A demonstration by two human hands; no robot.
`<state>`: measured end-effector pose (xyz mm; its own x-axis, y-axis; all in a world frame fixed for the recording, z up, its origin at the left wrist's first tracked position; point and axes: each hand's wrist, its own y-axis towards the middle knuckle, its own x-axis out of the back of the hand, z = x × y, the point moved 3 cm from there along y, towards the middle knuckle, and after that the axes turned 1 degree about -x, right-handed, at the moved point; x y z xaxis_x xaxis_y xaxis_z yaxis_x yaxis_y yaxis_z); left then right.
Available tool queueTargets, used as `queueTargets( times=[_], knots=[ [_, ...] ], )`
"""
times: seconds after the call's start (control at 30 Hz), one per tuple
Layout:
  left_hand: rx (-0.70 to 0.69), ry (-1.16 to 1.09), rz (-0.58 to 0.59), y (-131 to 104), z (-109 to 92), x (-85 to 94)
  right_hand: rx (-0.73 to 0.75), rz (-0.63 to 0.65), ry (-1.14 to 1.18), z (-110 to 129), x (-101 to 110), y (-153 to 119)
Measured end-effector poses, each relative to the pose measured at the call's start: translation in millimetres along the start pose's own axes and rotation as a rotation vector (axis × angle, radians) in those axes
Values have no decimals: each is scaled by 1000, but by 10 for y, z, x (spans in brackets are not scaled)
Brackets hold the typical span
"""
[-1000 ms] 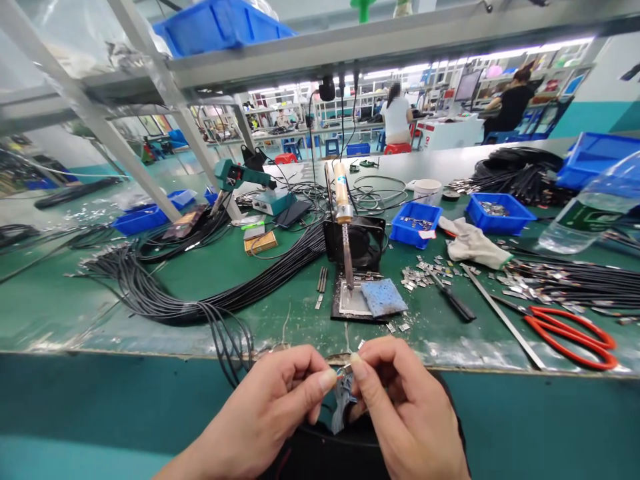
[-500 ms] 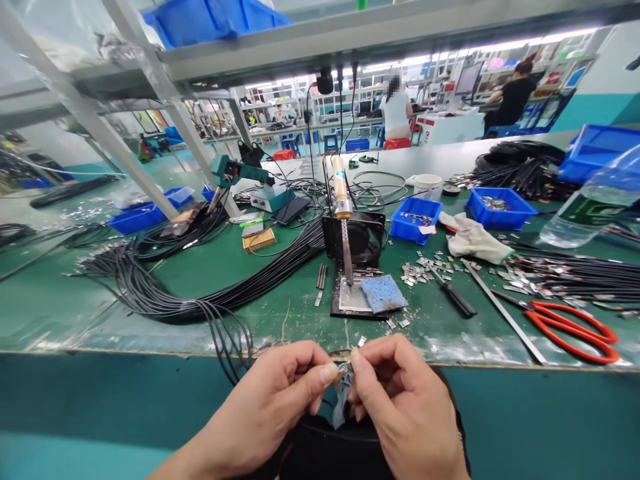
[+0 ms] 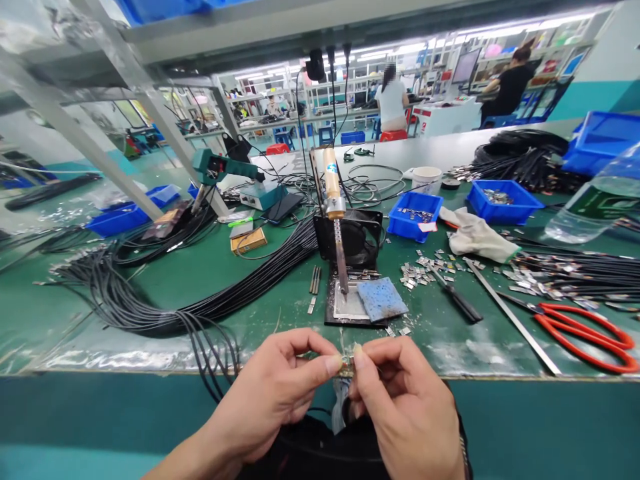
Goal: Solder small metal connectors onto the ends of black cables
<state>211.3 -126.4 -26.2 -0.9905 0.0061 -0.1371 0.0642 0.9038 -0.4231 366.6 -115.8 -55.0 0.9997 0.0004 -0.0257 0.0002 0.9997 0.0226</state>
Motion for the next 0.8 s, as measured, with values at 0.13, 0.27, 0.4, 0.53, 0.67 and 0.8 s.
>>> queueTargets(
  times=[0.13,0.27,0.4,0.53,0.67,0.8],
  knots=[
    [40,-43,25,124,-44,-2,-55,-32,9,10,-32,75],
    [56,-81,28,236,-29,30,-75,-45,5,-11,-62,163],
    [61,-118,16,319,-15,37,-1,33,-83,-101,-25,271],
    [102,-134,1,389,-50,27,116,6,-214,-107,50,322],
    [130,-151,-14,464,-84,34,373,-73,-368,-32,107,318],
    [150,-127,-19,522,-88,46,510,-19,-444,-45,128,337]
  ],
)
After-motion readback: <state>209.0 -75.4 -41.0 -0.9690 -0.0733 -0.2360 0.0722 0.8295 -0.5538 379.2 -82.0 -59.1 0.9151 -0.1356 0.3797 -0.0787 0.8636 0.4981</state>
